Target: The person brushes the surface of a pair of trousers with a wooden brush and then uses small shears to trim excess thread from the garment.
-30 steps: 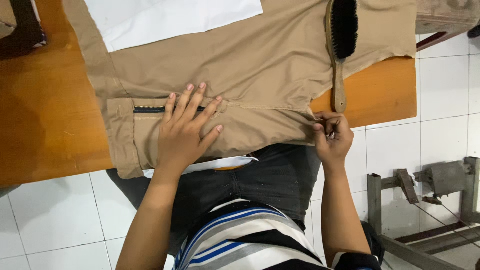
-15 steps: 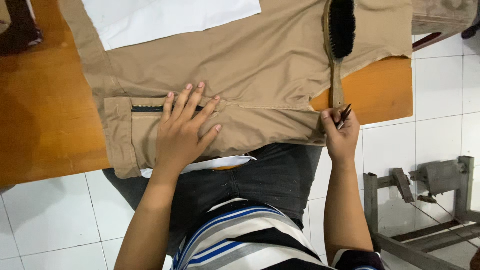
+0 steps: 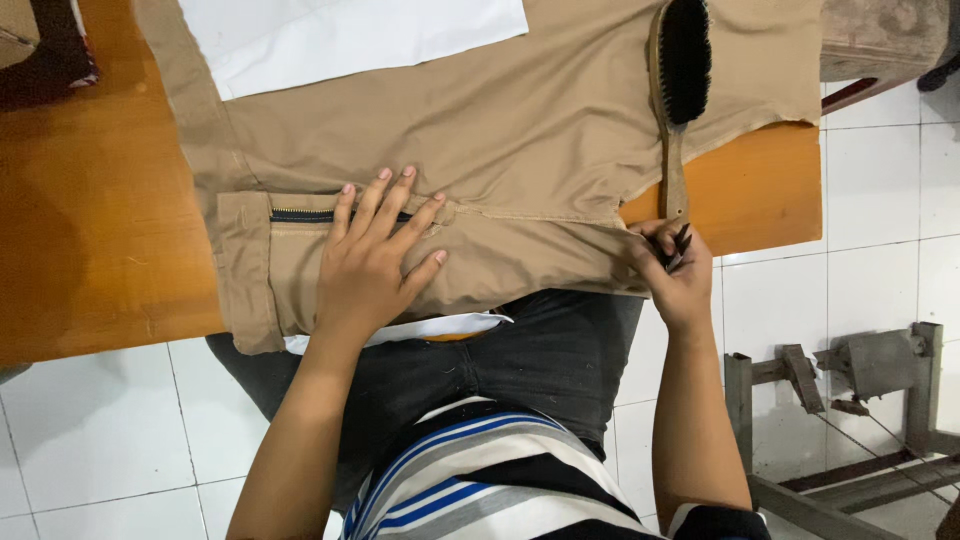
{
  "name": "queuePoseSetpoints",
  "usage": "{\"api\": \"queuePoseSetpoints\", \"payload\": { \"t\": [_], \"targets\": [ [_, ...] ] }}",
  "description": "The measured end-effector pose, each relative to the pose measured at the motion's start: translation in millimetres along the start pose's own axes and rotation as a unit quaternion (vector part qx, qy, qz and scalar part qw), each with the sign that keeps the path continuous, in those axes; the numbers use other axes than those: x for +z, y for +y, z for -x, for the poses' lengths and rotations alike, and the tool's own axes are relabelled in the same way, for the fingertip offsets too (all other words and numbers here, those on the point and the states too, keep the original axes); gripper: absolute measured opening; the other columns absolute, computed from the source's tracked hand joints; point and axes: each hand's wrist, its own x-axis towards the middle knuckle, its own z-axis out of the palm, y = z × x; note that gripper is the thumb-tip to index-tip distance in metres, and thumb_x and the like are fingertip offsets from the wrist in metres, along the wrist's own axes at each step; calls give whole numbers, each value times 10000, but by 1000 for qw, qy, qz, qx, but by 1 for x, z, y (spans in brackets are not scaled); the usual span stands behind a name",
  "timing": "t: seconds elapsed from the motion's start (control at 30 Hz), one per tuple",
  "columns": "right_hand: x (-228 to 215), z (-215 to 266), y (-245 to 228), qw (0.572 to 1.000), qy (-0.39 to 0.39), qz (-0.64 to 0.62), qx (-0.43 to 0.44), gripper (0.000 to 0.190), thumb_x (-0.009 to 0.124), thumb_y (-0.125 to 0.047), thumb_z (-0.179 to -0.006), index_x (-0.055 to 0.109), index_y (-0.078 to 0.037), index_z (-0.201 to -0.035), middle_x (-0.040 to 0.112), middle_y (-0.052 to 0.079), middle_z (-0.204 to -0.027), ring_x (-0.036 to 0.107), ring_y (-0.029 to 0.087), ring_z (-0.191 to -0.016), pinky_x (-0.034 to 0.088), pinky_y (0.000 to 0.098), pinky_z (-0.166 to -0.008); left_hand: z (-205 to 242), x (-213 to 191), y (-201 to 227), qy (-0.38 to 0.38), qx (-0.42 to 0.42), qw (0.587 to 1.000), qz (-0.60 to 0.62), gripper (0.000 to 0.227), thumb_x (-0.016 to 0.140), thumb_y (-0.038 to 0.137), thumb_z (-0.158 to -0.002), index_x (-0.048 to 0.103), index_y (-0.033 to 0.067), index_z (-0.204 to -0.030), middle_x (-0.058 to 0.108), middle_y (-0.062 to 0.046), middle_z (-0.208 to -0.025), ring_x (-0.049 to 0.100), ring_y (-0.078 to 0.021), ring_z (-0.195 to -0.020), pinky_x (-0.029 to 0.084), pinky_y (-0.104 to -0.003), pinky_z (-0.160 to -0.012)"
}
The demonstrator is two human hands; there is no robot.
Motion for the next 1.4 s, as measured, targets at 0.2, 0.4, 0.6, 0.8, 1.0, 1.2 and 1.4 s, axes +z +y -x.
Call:
{"api": "queuePoseSetpoints", "payload": {
  "t": [0.2,0.4,0.6,0.8,1.0,1.2,1.4],
  "targets": [
    [9,-8,0,995,21,88,-45,355,653,104,-895,378,-114,-836,712,195,-954,608,193,-812,433,293,-752,2,-7,4,5,3,1000,10,506,657,414,-994,626,216,-1459,516,-134,-1569,393,-341,-1498,142,-535,-1243],
    [21,-34,-14,953,134,209,-174,469,812,127,-939,395,-58,-827,504,99,-694,762,341,-845,480,296,-659,4,-3,1,-13,-9,999,34,517,637,463,-977,616,228,-1438,524,-96,-1556,391,-316,-1497,134,-545,-1252],
    [28,-55,-23,849,64,468,-239,374,927,-99,-766,557,-111,-717,559,27,-611,635,287,-713,535,387,-659,2,-5,1,-5,1,1000,15,515,683,416,-950,637,203,-1417,570,-130,-1505,443,-337,-1460,172,-546,-1242],
    [10,-40,0,912,160,301,-229,553,929,-14,-890,432,-120,-672,723,57,-732,712,296,-715,526,328,-666,2,-4,0,7,6,1000,26,531,665,449,-943,626,230,-1425,547,-90,-1533,436,-313,-1464,188,-543,-1236],
    [-32,-22,17,934,349,39,-70,275,627,-110,-1143,442,-141,-942,730,117,-866,733,191,-734,555,251,-604,0,-6,2,5,-1,1000,28,525,689,419,-937,641,205,-1413,583,-119,-1491,460,-331,-1444,184,-546,-1236],
    [-20,-26,2,902,262,295,-174,266,808,36,-1016,683,79,-1246,647,193,-951,595,255,-819,493,337,-710,2,-3,2,29,-8,999,31,578,666,471,-945,613,189,-1447,569,-105,-1512,464,-307,-1446,201,-525,-1241],
    [-1,-58,15,847,158,442,-247,501,983,-118,-785,725,72,-1169,692,196,-873,667,399,-800,545,467,-739,6,-4,7,71,-120,990,-33,830,713,559,-867,514,101,-1531,360,-288,-1617,287,-465,-1516,116,-605,-1231]
  ]
}}
